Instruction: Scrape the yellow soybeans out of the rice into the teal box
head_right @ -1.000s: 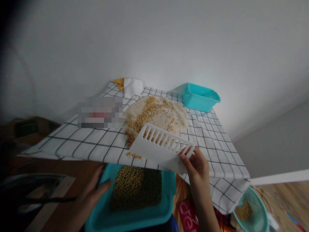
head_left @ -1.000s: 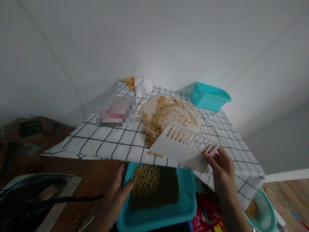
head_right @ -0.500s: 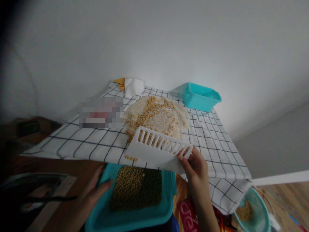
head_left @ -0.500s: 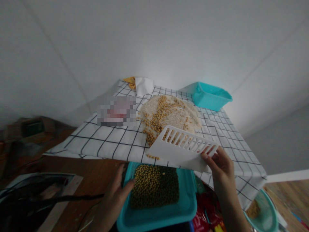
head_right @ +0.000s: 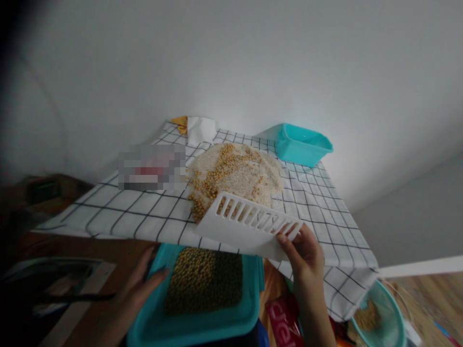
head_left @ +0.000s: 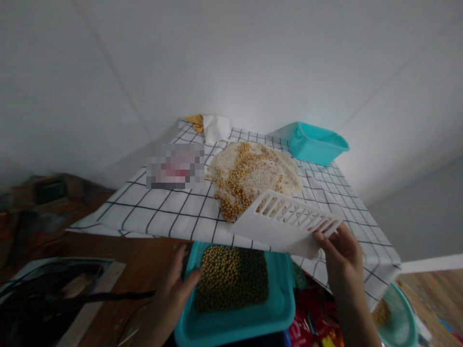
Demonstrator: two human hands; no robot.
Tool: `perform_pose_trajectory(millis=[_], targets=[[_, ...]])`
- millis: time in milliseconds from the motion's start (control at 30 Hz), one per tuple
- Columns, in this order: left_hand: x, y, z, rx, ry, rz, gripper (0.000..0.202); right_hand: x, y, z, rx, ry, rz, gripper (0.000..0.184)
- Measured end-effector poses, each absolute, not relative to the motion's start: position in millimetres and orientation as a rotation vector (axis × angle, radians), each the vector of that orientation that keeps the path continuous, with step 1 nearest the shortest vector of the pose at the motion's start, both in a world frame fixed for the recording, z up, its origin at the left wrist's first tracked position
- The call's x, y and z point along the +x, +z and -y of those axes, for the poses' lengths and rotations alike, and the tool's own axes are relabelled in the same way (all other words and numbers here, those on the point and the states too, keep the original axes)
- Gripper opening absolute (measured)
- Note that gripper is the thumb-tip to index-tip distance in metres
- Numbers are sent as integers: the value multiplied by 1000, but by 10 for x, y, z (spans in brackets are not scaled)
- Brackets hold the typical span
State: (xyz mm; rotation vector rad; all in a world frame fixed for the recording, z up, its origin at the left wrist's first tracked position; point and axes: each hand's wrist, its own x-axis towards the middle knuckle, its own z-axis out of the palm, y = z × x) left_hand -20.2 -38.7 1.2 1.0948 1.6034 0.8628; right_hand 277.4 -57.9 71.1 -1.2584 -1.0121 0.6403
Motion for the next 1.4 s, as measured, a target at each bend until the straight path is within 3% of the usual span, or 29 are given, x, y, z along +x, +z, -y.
perform_pose_trajectory(millis=[267,467,933,1133,1400], targets=[[-225,-78,373,1060,847,-1553,73,2938,731,449,-1272,420,883,16],[-257,-200,369,1040,817,-1547,84,2808,755,440,-1300,497,929,14],[-249,-144,382,1039,784,-1567,82,2766,720,440,-1246,560,968,20],[-246,-98,396,1066,826,-1521,74,2781,734,426,-1288,512,994,14],[-243,-89,394,1094,781,-1556,81,2733,741,494,-1301,625,1022,21]])
